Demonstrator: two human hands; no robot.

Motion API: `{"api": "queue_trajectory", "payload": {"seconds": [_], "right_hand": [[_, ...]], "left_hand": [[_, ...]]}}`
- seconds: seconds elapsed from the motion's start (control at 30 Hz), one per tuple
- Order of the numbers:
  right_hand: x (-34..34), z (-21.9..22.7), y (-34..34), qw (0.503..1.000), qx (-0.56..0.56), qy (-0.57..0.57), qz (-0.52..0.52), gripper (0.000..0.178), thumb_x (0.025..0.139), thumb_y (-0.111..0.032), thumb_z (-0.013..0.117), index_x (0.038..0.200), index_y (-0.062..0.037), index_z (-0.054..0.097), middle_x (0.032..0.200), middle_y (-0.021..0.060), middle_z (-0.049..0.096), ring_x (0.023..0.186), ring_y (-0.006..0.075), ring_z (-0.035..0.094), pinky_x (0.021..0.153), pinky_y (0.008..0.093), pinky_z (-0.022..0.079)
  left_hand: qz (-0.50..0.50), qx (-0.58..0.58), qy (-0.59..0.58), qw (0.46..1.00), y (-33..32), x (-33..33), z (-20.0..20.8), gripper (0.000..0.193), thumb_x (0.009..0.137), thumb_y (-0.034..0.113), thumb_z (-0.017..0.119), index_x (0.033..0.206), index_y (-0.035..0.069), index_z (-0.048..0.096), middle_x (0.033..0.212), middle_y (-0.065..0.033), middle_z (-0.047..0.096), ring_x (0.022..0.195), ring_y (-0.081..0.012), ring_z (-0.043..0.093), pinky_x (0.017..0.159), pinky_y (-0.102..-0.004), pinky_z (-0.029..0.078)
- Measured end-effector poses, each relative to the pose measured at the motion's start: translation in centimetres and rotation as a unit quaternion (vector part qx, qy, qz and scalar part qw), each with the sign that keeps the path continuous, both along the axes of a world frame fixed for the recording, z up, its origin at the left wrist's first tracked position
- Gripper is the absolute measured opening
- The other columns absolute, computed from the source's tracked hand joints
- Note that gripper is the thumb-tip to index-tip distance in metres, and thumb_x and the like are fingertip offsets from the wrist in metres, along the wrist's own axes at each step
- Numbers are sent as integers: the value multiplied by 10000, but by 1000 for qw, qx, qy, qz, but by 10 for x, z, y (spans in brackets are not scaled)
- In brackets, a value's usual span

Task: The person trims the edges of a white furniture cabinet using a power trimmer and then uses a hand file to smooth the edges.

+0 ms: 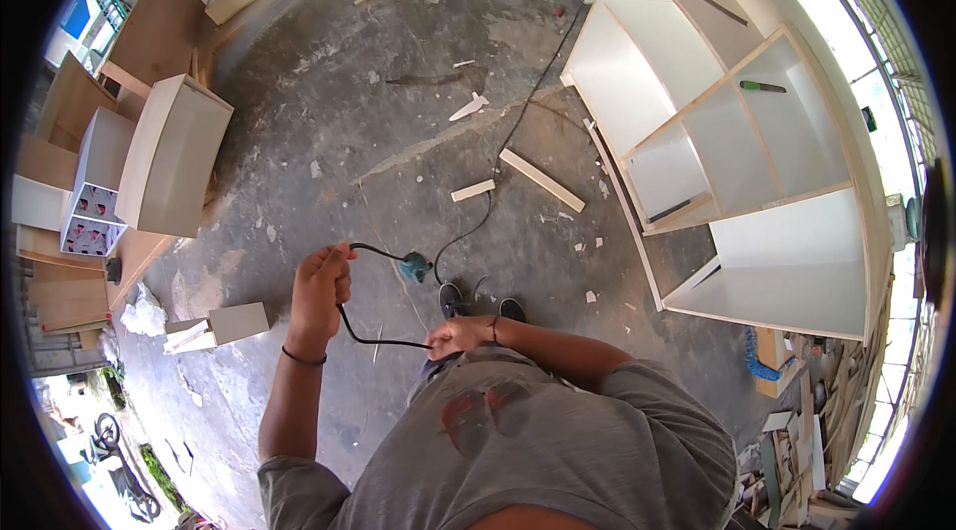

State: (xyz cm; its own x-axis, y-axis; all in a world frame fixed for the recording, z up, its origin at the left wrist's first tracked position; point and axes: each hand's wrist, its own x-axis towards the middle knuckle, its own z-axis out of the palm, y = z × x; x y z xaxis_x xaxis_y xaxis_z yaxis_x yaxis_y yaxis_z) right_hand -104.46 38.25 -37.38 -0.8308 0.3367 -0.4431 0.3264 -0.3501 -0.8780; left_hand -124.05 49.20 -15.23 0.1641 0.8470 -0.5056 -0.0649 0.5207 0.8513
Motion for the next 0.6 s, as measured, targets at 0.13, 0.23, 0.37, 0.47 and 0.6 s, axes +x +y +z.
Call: {"api": "queue_trajectory", "payload": {"seconds": [0.13, 0.23, 0.37, 0.47, 0.6], "right_hand": [[2, 0, -16, 997, 79, -16, -13, 674, 859, -511, 640, 1327, -44, 509, 1055, 64, 636, 982, 165, 570, 925, 406, 357], [11, 5, -10, 990, 102, -31, -88, 708, 845, -449, 686, 1340, 7, 464, 1154, 173, 603, 1046, 233, 592, 906, 347, 467], [37, 1, -10, 963, 133, -138, -192, 752, 810, -436, 709, 1359, 7, 449, 1197, 231, 612, 1109, 318, 609, 923, 369, 476], [68, -6, -32, 933, 24, -170, -317, 713, 821, -357, 716, 1368, 5, 438, 1178, 234, 619, 1083, 279, 620, 893, 362, 489], [125, -39, -82, 900, 41, -273, -336, 654, 843, -352, 711, 1336, 2, 466, 1148, 216, 629, 1029, 268, 633, 878, 356, 502]], "left_hand": [[93, -66, 8, 993, 19, -53, -47, 227, 967, 224, 560, 933, -1, 569, 640, 75, 350, 475, -17, 249, 410, -210, 172], [133, -110, -10, 985, 23, -87, -90, 209, 960, 222, 567, 916, 17, 568, 640, 68, 370, 473, -24, 267, 406, -209, 185], [201, -165, -18, 965, 29, -125, -154, 183, 933, 219, 590, 853, 55, 573, 629, 57, 410, 446, -42, 294, 391, -220, 205], [229, -185, -13, 956, 37, -149, -194, 179, 912, 221, 600, 807, 78, 573, 619, 54, 424, 433, -49, 305, 382, -228, 207], [274, -213, 15, 938, 53, -181, -233, 192, 912, 205, 589, 770, 85, 541, 600, 40, 420, 428, -60, 307, 382, -233, 217]]}}
